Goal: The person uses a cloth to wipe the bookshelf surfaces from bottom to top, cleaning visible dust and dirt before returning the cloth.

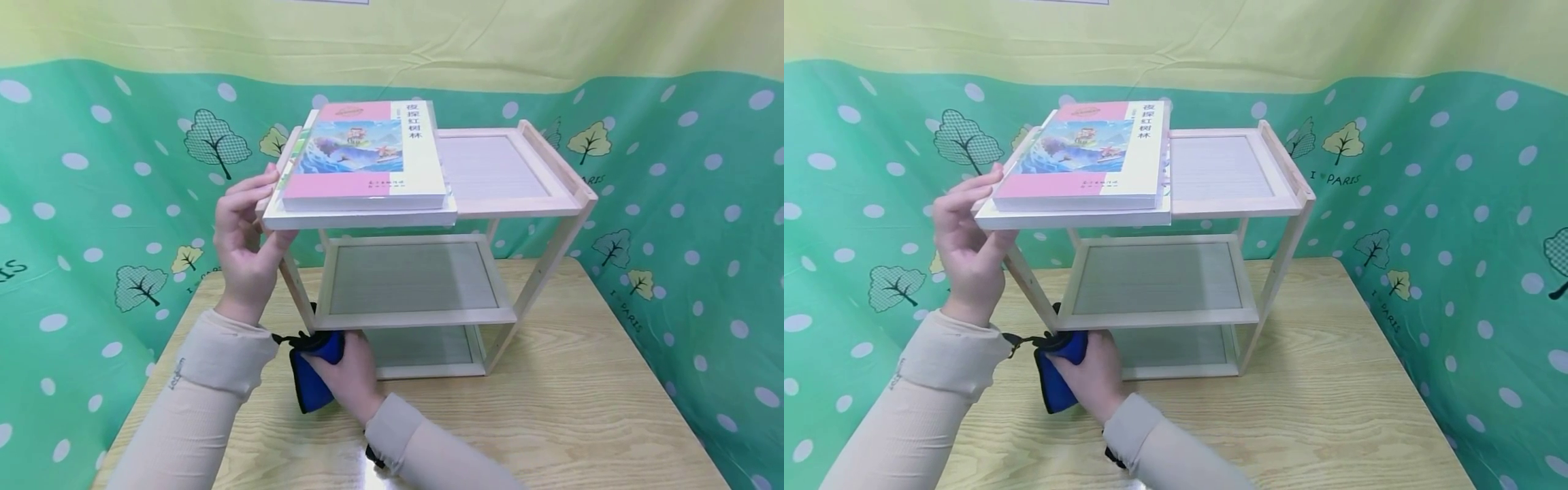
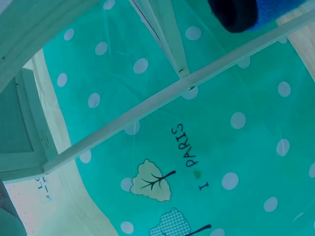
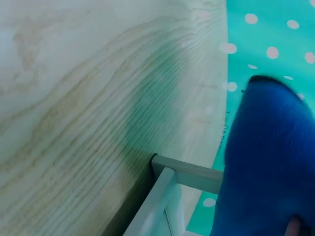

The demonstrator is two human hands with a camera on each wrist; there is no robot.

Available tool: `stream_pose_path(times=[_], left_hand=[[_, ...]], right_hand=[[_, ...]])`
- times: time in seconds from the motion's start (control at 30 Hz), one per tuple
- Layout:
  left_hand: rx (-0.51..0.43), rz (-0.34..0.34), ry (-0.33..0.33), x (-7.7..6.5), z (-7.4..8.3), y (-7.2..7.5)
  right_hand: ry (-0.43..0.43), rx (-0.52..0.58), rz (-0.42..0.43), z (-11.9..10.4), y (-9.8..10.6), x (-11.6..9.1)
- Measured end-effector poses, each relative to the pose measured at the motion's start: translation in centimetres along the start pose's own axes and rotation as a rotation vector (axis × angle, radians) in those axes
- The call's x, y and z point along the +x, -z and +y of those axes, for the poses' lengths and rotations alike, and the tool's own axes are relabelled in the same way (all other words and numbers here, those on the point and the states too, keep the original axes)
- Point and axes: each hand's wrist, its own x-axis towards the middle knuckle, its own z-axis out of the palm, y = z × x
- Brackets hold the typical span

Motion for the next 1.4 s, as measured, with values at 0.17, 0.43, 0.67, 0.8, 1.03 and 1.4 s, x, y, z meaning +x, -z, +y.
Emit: stream_pose_path(times=[0.17,0.43,0.67,0.8,1.03,1.4], left_hand=[[-0.003,0.006,-0.008,0.0,-0.1,-0.1],[-0.002,0.009,-0.009,0.1,-0.1,-0.1],[-0.002,0.007,-0.003,0.1,-0.1,-0.2],[-0.001,0.008,-0.006,0.2,-0.1,-0.2],[-0.010,0.015,-0.006,0.2,-0.1,-0.3],[-0.018,0.022,0.004,0.1,-0.2,-0.2]], right_hand=[[0.062,-0.236,0.039,0.1,-0.6,0.3],[0.228,-0.568,0.124,0.2,-1.2,0.9],[0.188,-0.566,0.151,0.3,-1.8,0.9],[0.175,-0.537,0.158,0.4,-2.1,0.8],[0.184,-0.503,0.175,0.9,-2.4,0.6],[0.164,-0.544,0.098,2.2,-2.6,0.1]])
